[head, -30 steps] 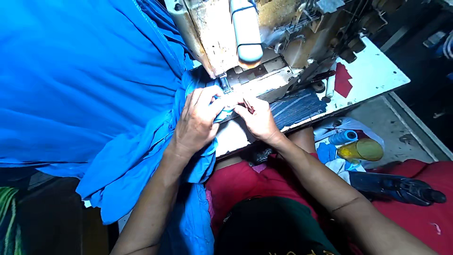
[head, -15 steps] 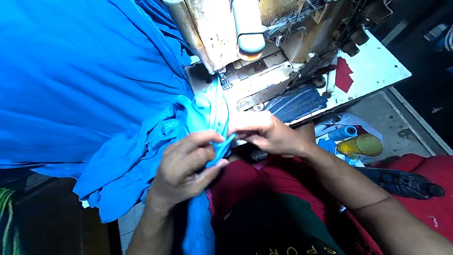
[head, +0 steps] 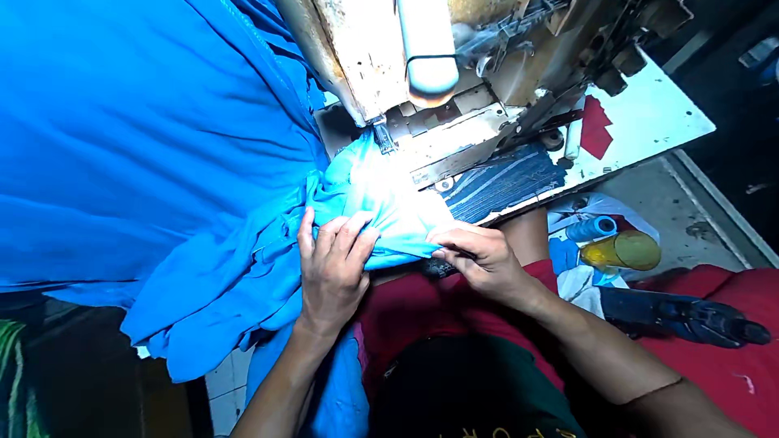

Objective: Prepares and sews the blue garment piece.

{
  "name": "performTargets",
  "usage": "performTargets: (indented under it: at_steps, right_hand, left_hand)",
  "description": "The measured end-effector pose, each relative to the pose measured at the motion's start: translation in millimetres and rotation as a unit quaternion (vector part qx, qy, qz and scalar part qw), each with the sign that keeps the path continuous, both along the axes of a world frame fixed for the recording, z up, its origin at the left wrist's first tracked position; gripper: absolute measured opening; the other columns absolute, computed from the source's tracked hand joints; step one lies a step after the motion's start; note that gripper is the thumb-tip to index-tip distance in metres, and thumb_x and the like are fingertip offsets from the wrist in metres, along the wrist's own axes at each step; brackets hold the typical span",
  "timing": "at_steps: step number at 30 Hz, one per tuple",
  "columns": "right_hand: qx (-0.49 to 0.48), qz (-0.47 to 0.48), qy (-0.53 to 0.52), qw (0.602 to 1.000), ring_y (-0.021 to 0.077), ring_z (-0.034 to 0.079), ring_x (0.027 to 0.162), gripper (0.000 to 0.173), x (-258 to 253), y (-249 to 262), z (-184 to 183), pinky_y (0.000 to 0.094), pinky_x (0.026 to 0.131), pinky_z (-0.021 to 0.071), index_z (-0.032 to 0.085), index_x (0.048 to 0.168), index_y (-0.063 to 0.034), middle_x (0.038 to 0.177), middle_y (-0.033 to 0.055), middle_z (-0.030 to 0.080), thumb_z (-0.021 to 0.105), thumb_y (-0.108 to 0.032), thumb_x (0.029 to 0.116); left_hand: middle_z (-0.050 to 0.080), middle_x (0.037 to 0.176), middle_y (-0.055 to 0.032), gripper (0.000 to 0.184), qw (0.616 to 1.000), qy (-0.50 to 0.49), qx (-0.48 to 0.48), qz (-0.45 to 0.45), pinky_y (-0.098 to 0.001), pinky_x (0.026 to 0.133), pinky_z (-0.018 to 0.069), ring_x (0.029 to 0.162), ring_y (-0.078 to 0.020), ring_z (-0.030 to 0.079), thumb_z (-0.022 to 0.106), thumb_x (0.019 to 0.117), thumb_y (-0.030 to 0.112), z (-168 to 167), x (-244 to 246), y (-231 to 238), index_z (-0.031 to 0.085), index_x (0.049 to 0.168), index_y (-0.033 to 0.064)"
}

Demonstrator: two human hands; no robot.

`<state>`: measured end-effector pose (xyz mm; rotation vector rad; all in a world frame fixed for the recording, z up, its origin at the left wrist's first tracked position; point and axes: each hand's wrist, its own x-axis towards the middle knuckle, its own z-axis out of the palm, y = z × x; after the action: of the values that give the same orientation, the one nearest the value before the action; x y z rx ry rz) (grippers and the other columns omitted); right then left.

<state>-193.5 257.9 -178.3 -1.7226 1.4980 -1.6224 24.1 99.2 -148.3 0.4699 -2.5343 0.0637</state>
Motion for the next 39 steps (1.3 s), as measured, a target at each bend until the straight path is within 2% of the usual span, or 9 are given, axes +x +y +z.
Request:
performTargets:
  at_steps: [15,20,22,24,27,30,34,37,39]
  right_hand:
    - [0.005,-0.081,-0.019,0.997,0.0089,0.058,0.063,0.005,-10,-70,16,0.0253,0.054,0.0513,0.068,0.097,-0.0051,0.081,0.0035,0.063,0.065,-0.008,0.0994]
    - [-0.008,-0.106,-0.017,0.994,0.0094,0.066,0.078,0.013,-8,-84,19,0.0255,0.070,0.0575,0.072,0.109,-0.0023,0.094,0.0066,0.070,0.066,-0.004,0.0971]
    - [-0.019,-0.112,-0.014,0.993,0.0099,0.065,0.078,0.013,-8,-90,20,0.0254,0.071,0.0565,0.071,0.107,-0.0020,0.094,0.0073,0.070,0.065,-0.002,0.0964]
    - [-0.023,-0.110,-0.010,0.994,0.0099,0.064,0.078,0.011,-9,-91,19,0.0249,0.071,0.0561,0.070,0.107,-0.0027,0.093,0.0071,0.069,0.064,-0.003,0.0977]
    - [-0.038,-0.094,-0.021,0.995,0.0107,0.067,0.086,0.012,-16,-98,14,0.0266,0.079,0.0579,0.070,0.109,-0.0017,0.097,0.0078,0.070,0.064,-0.004,0.0982]
    - [-0.042,-0.083,-0.026,0.995,0.0105,0.068,0.088,0.013,-24,-112,13,0.0286,0.082,0.0577,0.072,0.107,-0.0017,0.097,0.0069,0.072,0.063,-0.007,0.0988]
    - [-0.020,-0.045,0.055,0.997,0.0131,0.067,0.089,0.014,-29,-102,29,0.0308,0.083,0.0561,0.072,0.106,-0.0022,0.097,0.0083,0.071,0.061,-0.008,0.0995]
    - [-0.013,0.086,0.063,0.994,0.0096,0.067,0.086,0.012,-22,-74,52,0.0278,0.080,0.0574,0.075,0.104,-0.0031,0.094,0.0058,0.071,0.066,-0.005,0.0966]
    - [-0.023,0.174,0.048,0.983,0.0082,0.068,0.093,0.014,-17,-59,59,0.0270,0.085,0.0593,0.077,0.106,-0.0033,0.099,0.0042,0.073,0.068,-0.004,0.0955]
  left_hand:
    - [0.067,0.135,-0.0046,0.025,0.997,-0.033,-0.065,-0.023,-0.0586,0.118,0.0298,0.123,-0.0331,0.060,0.053,0.0984,0.004,47,-45,-82,0.076,0.108,0.0099]
    - [0.059,0.137,-0.0150,0.021,0.994,-0.013,-0.031,-0.107,-0.0490,0.103,0.0425,0.119,-0.0357,0.055,0.059,0.0918,0.005,54,-53,-100,0.073,0.107,0.0080]
    - [0.053,0.144,-0.0161,0.024,0.990,-0.038,0.021,-0.132,-0.0468,0.102,0.0434,0.122,-0.0357,0.051,0.064,0.0840,0.015,63,-52,-90,0.074,0.104,0.0063]
    - [0.050,0.146,-0.0129,0.035,0.986,-0.081,0.048,-0.137,-0.0480,0.104,0.0405,0.125,-0.0334,0.048,0.068,0.0873,0.043,73,-50,-87,0.074,0.101,0.0113]
    - [0.052,0.144,-0.0175,0.062,0.985,-0.153,0.004,-0.083,-0.0652,0.102,0.0396,0.126,-0.0439,0.049,0.057,0.0891,0.074,92,-36,-108,0.071,0.099,0.0149]
    - [0.051,0.143,-0.0225,0.064,0.985,-0.172,-0.003,-0.029,-0.0741,0.099,0.0362,0.130,-0.0520,0.044,0.057,0.0908,0.071,117,-7,-141,0.072,0.100,0.0097]
    - [0.054,0.142,-0.0189,0.034,0.977,-0.057,0.092,-0.183,-0.0513,0.110,0.0456,0.134,-0.0342,0.051,0.072,0.0911,0.036,142,8,-99,0.065,0.084,0.0040]
    - [0.071,0.115,-0.0104,0.025,0.944,0.001,0.158,-0.291,-0.0456,0.099,0.0564,0.114,-0.0255,0.066,0.075,0.0884,0.023,128,5,-45,0.062,0.074,0.0072]
    - [0.073,0.101,-0.0072,0.025,0.928,0.022,0.183,-0.323,-0.0340,0.080,0.0609,0.093,-0.0167,0.071,0.076,0.0892,0.017,106,0,-23,0.062,0.071,0.0082]
